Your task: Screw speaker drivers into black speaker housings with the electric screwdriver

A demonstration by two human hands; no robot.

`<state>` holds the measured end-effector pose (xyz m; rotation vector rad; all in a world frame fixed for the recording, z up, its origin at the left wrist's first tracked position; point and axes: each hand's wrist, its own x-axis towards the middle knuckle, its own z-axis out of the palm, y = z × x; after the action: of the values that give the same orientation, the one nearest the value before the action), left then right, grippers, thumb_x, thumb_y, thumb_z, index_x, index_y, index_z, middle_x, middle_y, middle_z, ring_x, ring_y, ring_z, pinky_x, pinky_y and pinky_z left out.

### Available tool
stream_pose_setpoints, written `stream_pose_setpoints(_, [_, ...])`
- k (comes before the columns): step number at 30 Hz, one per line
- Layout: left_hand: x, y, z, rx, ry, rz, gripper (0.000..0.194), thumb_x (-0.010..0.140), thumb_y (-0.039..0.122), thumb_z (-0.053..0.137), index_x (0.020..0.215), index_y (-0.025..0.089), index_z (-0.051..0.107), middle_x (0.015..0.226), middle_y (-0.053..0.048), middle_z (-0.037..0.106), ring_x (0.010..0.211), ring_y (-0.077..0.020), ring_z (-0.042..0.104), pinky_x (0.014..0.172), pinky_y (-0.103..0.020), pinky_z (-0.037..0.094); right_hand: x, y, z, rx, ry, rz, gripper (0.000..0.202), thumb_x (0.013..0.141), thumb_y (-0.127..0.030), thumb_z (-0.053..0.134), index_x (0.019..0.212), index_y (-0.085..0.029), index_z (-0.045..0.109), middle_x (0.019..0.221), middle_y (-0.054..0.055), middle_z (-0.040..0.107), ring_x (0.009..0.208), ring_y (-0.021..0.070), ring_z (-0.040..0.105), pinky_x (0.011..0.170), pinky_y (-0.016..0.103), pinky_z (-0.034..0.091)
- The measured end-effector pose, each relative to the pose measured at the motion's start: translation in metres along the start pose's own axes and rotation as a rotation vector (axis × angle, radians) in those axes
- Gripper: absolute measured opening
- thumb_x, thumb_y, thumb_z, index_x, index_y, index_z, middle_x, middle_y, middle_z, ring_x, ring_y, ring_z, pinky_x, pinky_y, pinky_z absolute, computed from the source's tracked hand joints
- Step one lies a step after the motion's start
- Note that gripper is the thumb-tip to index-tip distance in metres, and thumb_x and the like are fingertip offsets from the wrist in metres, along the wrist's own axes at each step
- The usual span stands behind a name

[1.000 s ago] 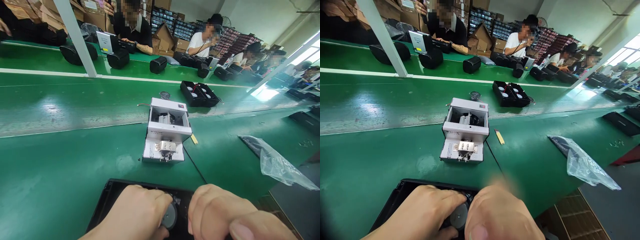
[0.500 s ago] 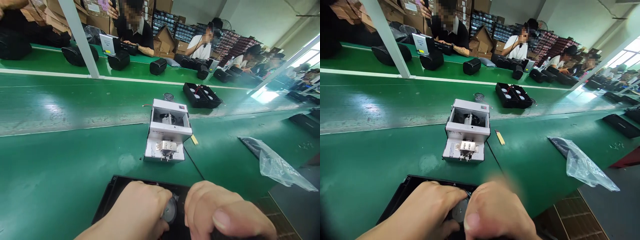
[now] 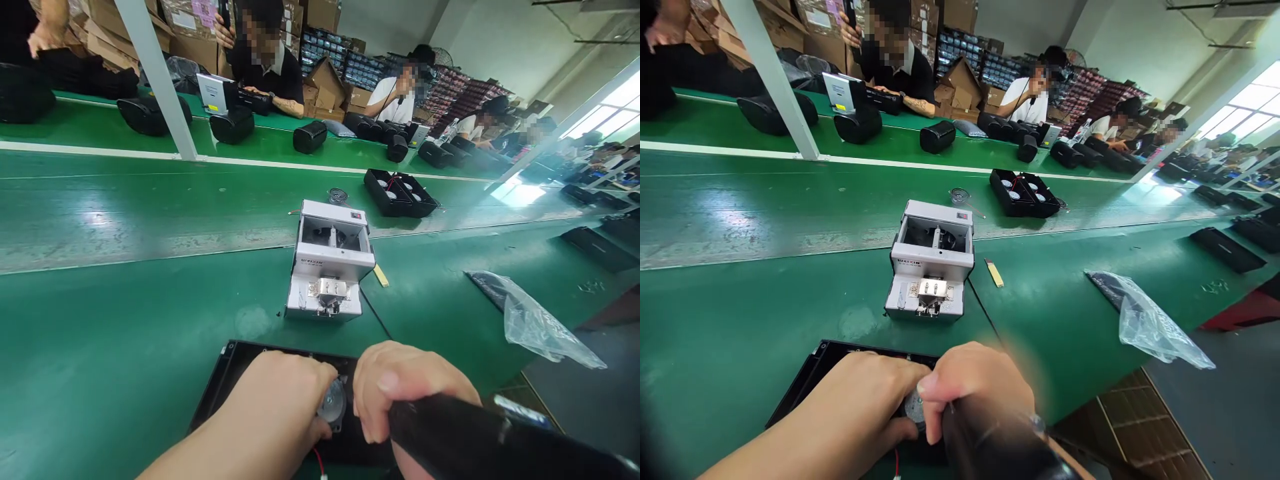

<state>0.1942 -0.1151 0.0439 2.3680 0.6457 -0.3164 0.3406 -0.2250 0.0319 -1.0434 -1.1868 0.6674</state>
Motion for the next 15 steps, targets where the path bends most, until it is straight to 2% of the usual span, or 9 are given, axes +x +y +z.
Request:
stream_pose_setpoints(2, [-0.002,0.001,-0.001,0.012,-0.003,-0.006,0.017,0.085,0.025,0.084,0.1,0.031,0.079,0.107,0.001,0.085,0.102,-0.0342,0.081,0.087,-0.045,0.057,0.003,-0.006,0.001,0.057,0.035,-0.01,0.026,0.108,-0.037,0.049,0.114,-0.038,0.074,0.061,-0.003,0.065,0.053,0.0208,0.062,0.059,0.036,0.052])
stream_pose_setpoints(4, [-0.003,0.002,-0.003,0.032,-0.005,-0.015,0.017,0.086,0.023,0.084,0.1,0.031,0.079,0.105,0.001,0.085,0.101,-0.0343,0.081,0.086,-0.044,0.057,0.007,-0.008,0.001,0.093,0.045,-0.027,0.031,0.109,-0.053,0.055,0.122,-0.034,0.075,0.065,-0.002,0.067,0.055,0.0212,0.063,0.056,0.035,0.052])
stream_pose_setpoints(6, [-0.005,0.003,-0.004,0.044,-0.001,-0.013,0.016,0.085,0.022,0.084,0.097,0.03,0.078,0.103,0.001,0.085,0.099,-0.0347,0.081,0.085,-0.044,0.057,0.01,-0.006,0.001,0.106,0.063,-0.07,0.056,0.101,-0.076,0.059,0.123,-0.028,0.076,0.067,0.0,0.068,0.053,0.0204,0.061,0.053,0.035,0.052])
stream_pose_setpoints(8, [-0.005,0.003,-0.004,0.049,0.017,-0.001,0.016,0.085,0.021,0.083,0.097,0.029,0.078,0.104,0.001,0.085,0.099,-0.0355,0.081,0.084,-0.044,0.057,0.011,-0.002,0.002,0.097,0.092,-0.114,0.071,0.093,-0.086,0.06,0.123,-0.024,0.076,0.069,0.001,0.068,0.051,0.0193,0.06,0.051,0.034,0.051])
stream_pose_setpoints(15, [-0.005,0.003,0.002,0.116,-0.001,0.028,0.009,0.093,0.026,0.08,0.102,0.027,0.076,0.106,-0.001,0.084,0.097,-0.0367,0.081,0.087,-0.049,0.06,0.005,-0.001,0.01,0.032,0.227,-0.151,0.068,0.094,-0.082,0.062,0.125,-0.023,0.074,0.074,0.002,0.072,0.057,0.019,0.064,0.056,0.034,0.056])
